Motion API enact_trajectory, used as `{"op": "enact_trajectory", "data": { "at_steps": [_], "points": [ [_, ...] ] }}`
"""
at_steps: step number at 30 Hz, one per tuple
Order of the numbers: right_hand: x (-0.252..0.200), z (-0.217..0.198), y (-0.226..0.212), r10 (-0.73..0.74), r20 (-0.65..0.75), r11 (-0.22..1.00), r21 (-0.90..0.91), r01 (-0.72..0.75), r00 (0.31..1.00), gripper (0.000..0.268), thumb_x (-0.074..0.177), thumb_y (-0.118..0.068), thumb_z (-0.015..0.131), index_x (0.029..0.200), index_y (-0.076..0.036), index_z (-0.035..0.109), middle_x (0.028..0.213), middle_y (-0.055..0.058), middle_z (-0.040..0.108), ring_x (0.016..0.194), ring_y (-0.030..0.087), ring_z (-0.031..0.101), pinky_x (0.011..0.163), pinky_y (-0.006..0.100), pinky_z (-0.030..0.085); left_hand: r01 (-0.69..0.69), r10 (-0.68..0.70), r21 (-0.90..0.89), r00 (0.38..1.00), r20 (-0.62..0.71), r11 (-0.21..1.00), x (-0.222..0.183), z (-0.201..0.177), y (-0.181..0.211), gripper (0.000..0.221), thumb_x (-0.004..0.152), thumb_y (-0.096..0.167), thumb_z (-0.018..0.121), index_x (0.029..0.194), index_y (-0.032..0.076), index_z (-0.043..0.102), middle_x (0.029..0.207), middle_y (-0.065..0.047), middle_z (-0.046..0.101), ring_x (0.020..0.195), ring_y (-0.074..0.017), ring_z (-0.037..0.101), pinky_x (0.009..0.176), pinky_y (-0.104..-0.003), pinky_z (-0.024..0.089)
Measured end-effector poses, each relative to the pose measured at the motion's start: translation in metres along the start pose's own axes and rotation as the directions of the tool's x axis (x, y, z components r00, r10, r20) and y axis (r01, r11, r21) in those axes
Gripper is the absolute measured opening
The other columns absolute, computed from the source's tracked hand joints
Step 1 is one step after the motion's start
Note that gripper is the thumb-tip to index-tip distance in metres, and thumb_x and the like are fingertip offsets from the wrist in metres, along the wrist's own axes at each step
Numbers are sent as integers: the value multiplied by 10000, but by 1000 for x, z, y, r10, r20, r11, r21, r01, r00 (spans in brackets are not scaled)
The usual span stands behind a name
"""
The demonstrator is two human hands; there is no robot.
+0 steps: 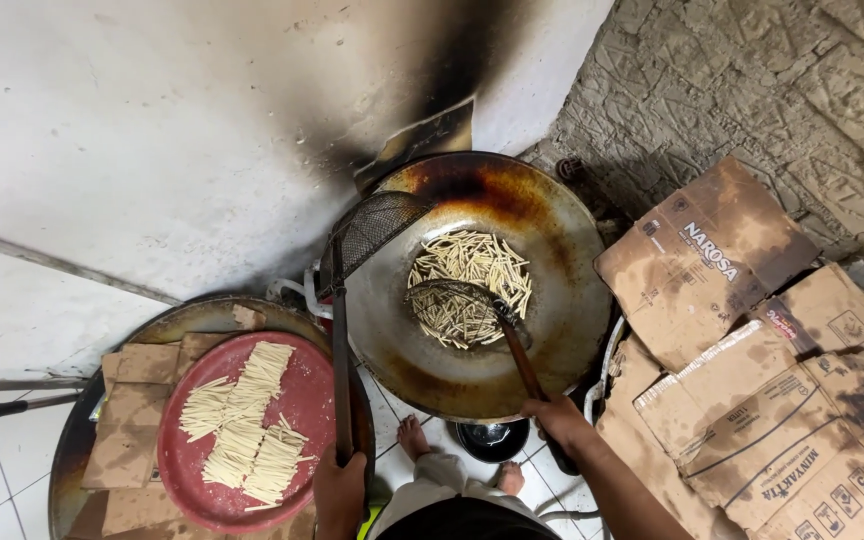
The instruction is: Frying a batch of noodles in a large wok using a metal strainer and a wooden spatula to ensure even cooking.
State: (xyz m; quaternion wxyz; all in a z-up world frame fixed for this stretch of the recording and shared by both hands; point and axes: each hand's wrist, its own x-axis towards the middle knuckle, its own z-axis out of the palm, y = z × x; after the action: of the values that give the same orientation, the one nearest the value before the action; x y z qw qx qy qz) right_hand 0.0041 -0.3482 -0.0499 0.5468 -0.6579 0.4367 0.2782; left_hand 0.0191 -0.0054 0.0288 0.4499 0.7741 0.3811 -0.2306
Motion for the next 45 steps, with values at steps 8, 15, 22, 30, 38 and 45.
{"op": "enact_trajectory", "data": {
  "at_steps": [8,15,22,30,38,45],
  "points": [
    [51,69,4,127,196,839,502,-211,972,260,960,-184,680,744,-148,540,595,8,521,449,127,431,379,251,352,-9,7,-53,999,-32,999,20,-4,-10,238,781,145,590,958,28,697,868,-137,677,819,-277,581,758,-423,460],
    [61,84,-57,127,66,831,537,-142,990,198,935,-183,595,1041,-30,527,547,66,391,440,192,334,428,356,264,-49,48,-40,998,-28,998,41,-8,-19,207,773,137,608,920,21,695,802,-125,671,789,-247,564,764,-405,458],
    [69,101,-72,0,182,730,672,-125,983,272,981,-161,531,738,-165,408,570,15,388,443,154,352,402,309,296,11,-10,30,1000,-11,999,54,-16,-21,209,791,189,614,920,47,697,814,-123,671,791,-265,584,769,-411,463],
    [132,105,-82,76,250,474,842,-256,965,154,928,-138,625,823,-156,515,596,-30,466,490,87,433,378,204,372,-21,22,50,1000,-18,999,63,-23,-27,225,815,303,713,872,86,728,751,-72,748,752,-205,673,736,-354,488],
    [166,12,-34,-215,392,505,829,-241,895,186,884,-144,602,805,-180,437,644,-51,435,521,86,440,426,205,390,-10,12,94,1000,-13,996,70,-17,-42,285,819,353,710,836,69,715,730,-94,656,719,-227,602,706,-367,455],
    [150,-14,-34,49,-173,864,501,45,984,231,909,-185,656,733,-69,562,604,91,518,494,215,444,498,368,341,-13,25,112,994,-105,994,75,5,-71,394,686,225,668,1043,109,789,863,-111,782,847,-266,701,809,-390,519]
  ]
}}
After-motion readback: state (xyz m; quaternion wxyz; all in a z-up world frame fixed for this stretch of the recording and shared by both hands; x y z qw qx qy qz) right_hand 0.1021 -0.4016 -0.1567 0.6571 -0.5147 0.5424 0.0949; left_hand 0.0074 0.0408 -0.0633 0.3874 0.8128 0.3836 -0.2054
